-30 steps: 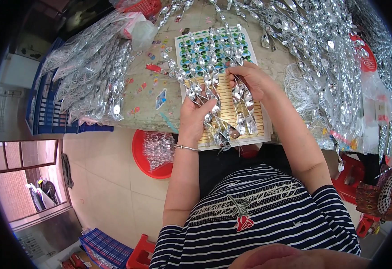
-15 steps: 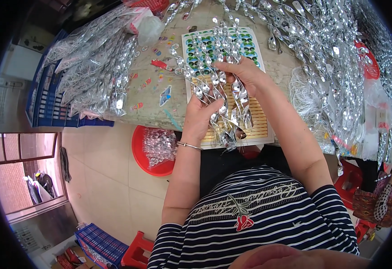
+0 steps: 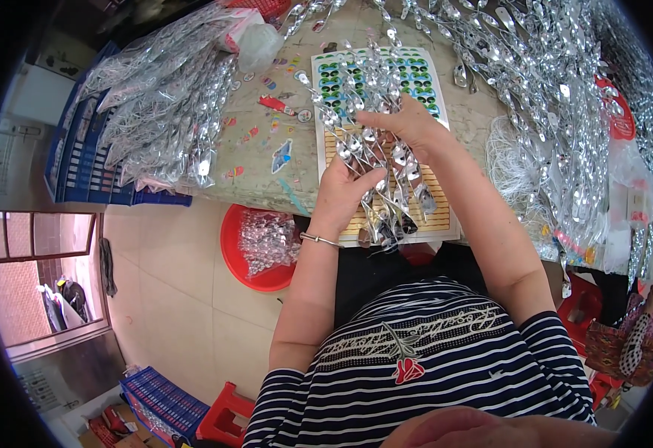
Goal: Packaging strands of silver tinsel into plastic bags with cardboard backers.
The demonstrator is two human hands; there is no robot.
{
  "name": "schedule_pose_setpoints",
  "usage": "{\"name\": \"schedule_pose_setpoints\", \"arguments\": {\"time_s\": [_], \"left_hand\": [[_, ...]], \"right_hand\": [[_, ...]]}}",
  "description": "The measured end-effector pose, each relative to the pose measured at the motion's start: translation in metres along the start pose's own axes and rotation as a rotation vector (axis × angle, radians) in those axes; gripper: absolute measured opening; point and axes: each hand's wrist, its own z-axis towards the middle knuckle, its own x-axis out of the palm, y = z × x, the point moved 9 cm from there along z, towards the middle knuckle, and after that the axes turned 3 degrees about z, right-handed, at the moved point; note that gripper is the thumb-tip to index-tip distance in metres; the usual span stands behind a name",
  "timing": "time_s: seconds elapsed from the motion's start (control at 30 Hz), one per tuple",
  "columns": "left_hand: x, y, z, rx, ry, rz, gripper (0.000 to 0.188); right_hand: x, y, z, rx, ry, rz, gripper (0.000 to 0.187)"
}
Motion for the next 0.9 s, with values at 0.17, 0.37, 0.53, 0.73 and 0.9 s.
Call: {"name": "schedule_pose_setpoints", "arguments": {"time_s": [0.17, 0.37, 0.53, 0.73, 0.9], "left_hand": [[-0.001, 0.004, 0.0, 0.006, -0.004, 0.032, 0.039], [0.0, -0.001, -0.002, 0.011, 0.001, 0.068, 0.039], [0.008, 0.002, -0.001, 0.033, 0.055, 0.06, 0.036], [0.008, -0.01, -0.006, 0.008, -0.172, 0.383, 0.045], [-0.004, -0.006, 0.009, 0.085, -0.145, 0.55, 0.039]], "right_hand": [[-0.008, -0.005, 0.003, 0.036, -0.089, -0.166, 0.061], [-0.006, -0.01, 0.007, 0.011, -0.077, -0.209, 0.063], [-0.011, 0.006, -0.01, -0.004, -0.138, -0.25, 0.064], [0.006, -0.01, -0.014, -0.085, -0.059, -0.296, 0.106], [0.012, 0.0, -0.019, -0.099, -0.065, -0.26, 0.108]]}}
